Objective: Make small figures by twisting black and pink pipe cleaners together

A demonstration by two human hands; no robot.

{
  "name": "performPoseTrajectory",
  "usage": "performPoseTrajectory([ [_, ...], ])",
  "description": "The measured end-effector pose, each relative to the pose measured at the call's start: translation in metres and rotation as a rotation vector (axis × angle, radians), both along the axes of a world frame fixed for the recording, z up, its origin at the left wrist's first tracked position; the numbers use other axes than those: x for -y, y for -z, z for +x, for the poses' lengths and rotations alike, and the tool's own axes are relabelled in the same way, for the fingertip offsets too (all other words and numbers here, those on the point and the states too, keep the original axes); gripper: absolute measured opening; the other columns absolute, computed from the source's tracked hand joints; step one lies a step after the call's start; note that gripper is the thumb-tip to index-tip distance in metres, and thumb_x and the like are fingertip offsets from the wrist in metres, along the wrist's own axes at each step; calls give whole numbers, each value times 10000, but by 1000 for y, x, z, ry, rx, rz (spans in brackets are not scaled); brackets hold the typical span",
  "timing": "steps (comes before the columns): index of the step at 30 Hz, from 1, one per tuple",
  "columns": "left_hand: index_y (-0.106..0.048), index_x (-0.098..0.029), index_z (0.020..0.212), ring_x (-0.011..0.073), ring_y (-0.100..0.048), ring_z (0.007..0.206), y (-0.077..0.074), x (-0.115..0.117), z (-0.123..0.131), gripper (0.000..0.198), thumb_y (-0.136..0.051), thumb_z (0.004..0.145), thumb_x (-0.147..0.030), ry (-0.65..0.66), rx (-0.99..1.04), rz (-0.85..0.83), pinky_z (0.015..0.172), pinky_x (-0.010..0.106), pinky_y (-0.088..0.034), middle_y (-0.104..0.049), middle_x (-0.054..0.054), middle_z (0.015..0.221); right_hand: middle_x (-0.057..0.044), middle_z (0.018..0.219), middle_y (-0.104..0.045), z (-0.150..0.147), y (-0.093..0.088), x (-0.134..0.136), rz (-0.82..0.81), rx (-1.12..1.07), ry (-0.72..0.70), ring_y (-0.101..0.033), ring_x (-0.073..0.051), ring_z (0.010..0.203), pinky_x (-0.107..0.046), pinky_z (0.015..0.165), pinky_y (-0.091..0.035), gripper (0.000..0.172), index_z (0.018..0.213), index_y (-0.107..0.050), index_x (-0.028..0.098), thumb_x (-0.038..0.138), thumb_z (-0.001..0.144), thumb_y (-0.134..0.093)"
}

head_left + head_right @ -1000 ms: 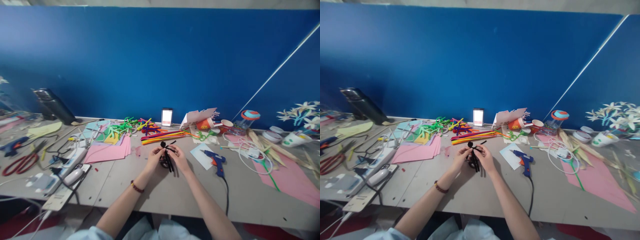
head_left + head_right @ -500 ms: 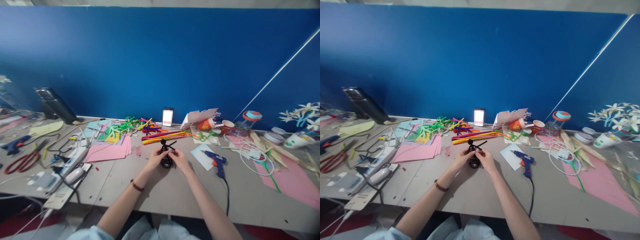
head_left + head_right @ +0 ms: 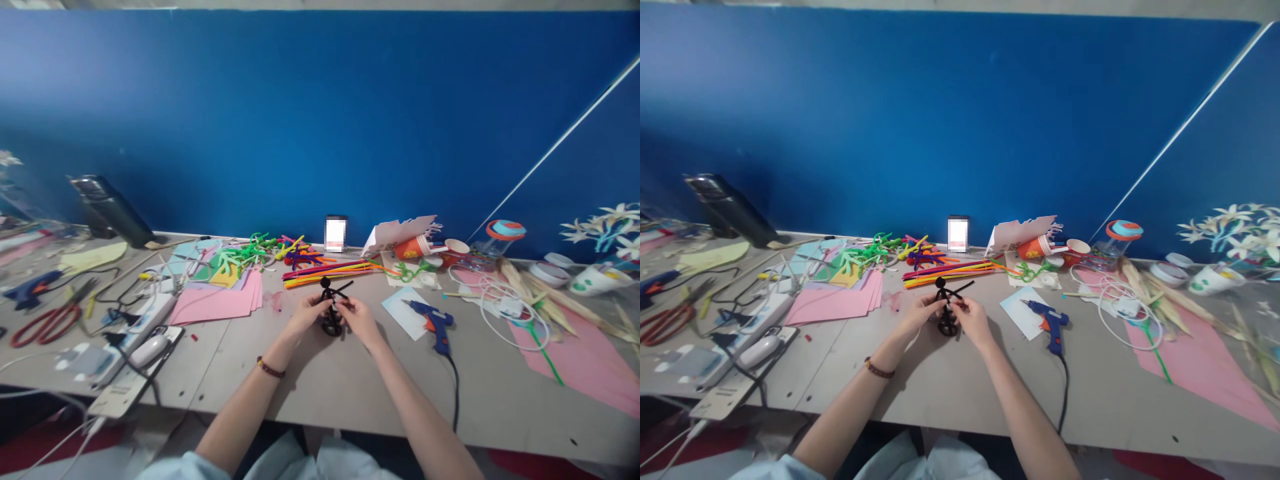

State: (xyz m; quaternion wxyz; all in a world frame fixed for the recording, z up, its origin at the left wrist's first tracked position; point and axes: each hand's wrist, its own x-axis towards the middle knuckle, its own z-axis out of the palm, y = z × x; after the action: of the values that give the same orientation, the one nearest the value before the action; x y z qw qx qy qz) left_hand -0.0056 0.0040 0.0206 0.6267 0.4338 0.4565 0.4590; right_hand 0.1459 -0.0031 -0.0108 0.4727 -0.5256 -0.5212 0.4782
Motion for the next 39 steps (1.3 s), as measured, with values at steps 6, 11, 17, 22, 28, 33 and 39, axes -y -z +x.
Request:
performPoseTrajectory([
  [6,-653,-140,678,57,-399,399,7,-2,-1,382,-760,566,-489,-114,41,-8,417,197,-263,-515,-30,464,1,653,-627,-3,-1,2,-24,-28,-73,-523,-99,449,-217,410,-418,276,798,-630,171,413,669,-665],
  [11,-617,-135,549,52,-360,399,4,2,1,388,-768,549,-493,-75,12,8,421,215,-233,-469,-34,437,-56,871,-706,-5,0,5,12,-98,-121,-647,-187,741,-292,628,-528,363,945,-674,177,394,656,-703],
  [17,-651,-137,595,73,-430,437,-2,8,7,339,-780,560,-449,-44,72,10,457,225,-297,-525,-13,473,-29,776,-707,-6,-3,5,38,-92,-137,-655,-191,737,-310,713,-518,244,836,-671,186,397,719,-633],
  [22,-623,-135,604,63,-447,445,6,5,7,326,-796,559,-407,-68,140,-26,463,206,-309,-552,-13,512,-26,764,-691,-8,-6,8,129,35,-51,-637,-169,688,-292,673,-512,184,826,-639,181,336,730,-610],
  [28,-595,-133,552,73,-455,447,18,0,5,331,-818,535,-377,-29,285,-127,466,211,-329,-548,-3,501,-35,751,-675,-12,-3,11,152,82,-42,-623,-167,656,-298,641,-510,191,803,-618,173,350,733,-603],
  [33,-613,-129,557,65,-456,450,20,0,6,308,-806,570,-368,-20,309,-127,465,203,-335,-550,-3,502,-32,746,-681,-13,0,10,45,-80,-38,-642,-183,687,-314,680,-524,234,814,-608,181,377,693,-649],
  [39,-675,-112,682,82,-530,492,13,0,4,337,-809,557,-395,-23,219,-142,476,197,-349,-629,30,596,-24,750,-685,-9,-7,8,-6,-182,-24,-637,-177,703,-288,679,-518,294,832,-632,177,408,661,-694],
])
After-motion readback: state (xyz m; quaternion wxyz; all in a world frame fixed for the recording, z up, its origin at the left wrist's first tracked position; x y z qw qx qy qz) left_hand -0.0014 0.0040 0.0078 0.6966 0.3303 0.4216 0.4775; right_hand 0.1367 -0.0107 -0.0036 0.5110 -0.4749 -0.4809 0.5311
